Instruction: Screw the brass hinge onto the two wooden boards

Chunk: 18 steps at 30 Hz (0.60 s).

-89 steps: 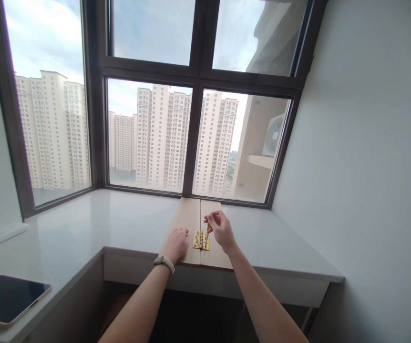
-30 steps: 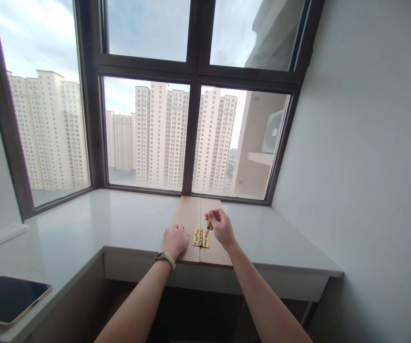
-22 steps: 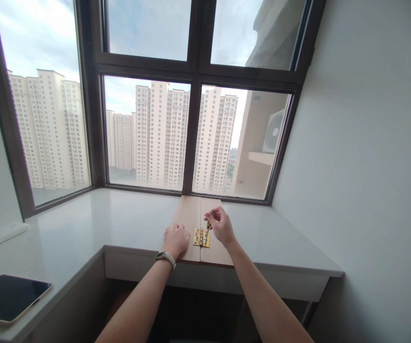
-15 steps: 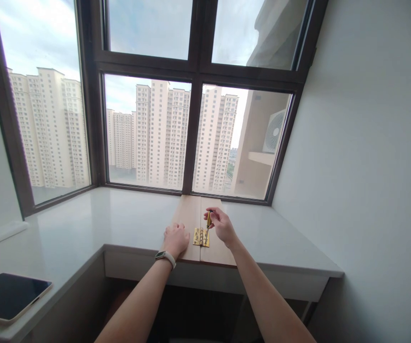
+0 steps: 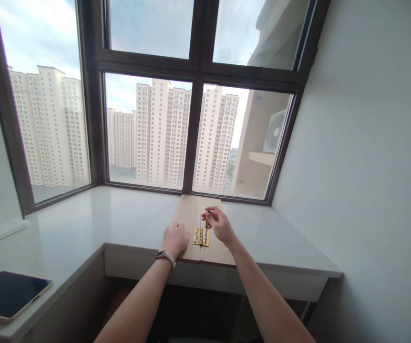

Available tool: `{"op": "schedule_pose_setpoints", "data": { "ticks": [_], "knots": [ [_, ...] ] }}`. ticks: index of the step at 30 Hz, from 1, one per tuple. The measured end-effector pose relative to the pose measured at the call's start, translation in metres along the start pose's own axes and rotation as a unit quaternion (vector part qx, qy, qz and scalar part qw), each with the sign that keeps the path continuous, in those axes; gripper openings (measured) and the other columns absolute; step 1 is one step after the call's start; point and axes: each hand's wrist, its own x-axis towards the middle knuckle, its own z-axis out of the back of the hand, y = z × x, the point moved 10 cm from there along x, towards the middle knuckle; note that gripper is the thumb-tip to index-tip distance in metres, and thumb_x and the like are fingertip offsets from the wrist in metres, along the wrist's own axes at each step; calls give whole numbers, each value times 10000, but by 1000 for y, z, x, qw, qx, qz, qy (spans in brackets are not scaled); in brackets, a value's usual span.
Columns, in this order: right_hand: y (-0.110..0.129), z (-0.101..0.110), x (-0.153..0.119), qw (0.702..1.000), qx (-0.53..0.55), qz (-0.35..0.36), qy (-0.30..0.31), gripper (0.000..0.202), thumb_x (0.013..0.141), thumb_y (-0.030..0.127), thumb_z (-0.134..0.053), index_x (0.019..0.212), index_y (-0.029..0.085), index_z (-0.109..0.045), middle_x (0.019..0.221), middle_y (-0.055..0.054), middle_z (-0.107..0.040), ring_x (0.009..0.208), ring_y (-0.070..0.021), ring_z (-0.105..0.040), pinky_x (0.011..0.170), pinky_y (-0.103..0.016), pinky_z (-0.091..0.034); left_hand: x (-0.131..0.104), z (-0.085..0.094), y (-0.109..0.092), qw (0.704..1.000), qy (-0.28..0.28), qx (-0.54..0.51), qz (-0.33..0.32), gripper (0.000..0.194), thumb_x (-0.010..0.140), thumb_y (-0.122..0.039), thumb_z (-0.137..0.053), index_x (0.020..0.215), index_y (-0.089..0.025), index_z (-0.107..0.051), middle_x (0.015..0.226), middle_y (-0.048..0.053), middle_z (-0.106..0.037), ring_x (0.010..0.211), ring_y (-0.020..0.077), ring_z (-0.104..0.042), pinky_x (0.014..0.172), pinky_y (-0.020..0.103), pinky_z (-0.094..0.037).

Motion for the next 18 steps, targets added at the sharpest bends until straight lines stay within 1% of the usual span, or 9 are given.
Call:
{"op": "schedule_pose_setpoints", "data": {
  "ticks": [2,4,10,12,14,16,18],
  "knots": [
    [0,-3,0,1000,5,-1,22,440,928,587,-564,1173,224,-602,992,-83,-711,961,-235,-689,649,-320,-571,0,0,0,1000,2,-3,0,422,916,-481,-493,1203,-204,-629,1316,173,-560,1188,388,-469,984,515,-312],
    [0,-4,-1,1000,5,-1,26,429,940,578,-543,1162,219,-619,986,-84,-710,965,-235,-686,662,-328,-573,0,0,0,1000,3,-4,1,423,920,-481,-484,1207,-204,-628,1323,176,-555,1192,388,-467,985,515,-309],
    [5,5,-4,999,-21,0,-31,421,871,601,-647,1027,212,-612,1009,-98,-711,968,-261,-685,603,-328,-581,0,0,0,1000,1,2,-1,427,916,-482,-485,1201,-200,-631,1327,176,-553,1198,397,-474,987,515,-320],
    [5,6,-4,999,-16,0,-37,432,850,610,-672,992,209,-596,1013,-105,-712,978,-269,-685,588,-322,-577,0,0,1,1000,1,-1,0,423,915,-478,-487,1200,-199,-629,1327,176,-554,1201,401,-476,986,518,-320],
    [4,5,-3,1000,-6,-1,-29,439,839,610,-687,985,210,-586,998,-103,-716,970,-267,-686,594,-322,-574,0,0,1,1000,2,-2,1,425,914,-480,-490,1198,-196,-627,1328,177,-554,1207,405,-474,989,518,-318],
    [2,2,-2,1000,1,-2,-7,445,852,604,-674,1042,211,-589,986,-94,-719,942,-251,-688,621,-328,-572,0,0,0,1000,6,-1,3,430,916,-484,-487,1203,-195,-625,1330,177,-553,1212,405,-470,992,515,-316],
    [1,-1,-1,1000,3,-3,15,465,885,597,-631,1147,215,-594,995,-88,-719,929,-234,-686,659,-338,-569,0,0,0,1000,10,1,5,438,920,-488,-481,1213,-196,-622,1332,178,-552,1211,401,-468,991,512,-316]
  ]
}}
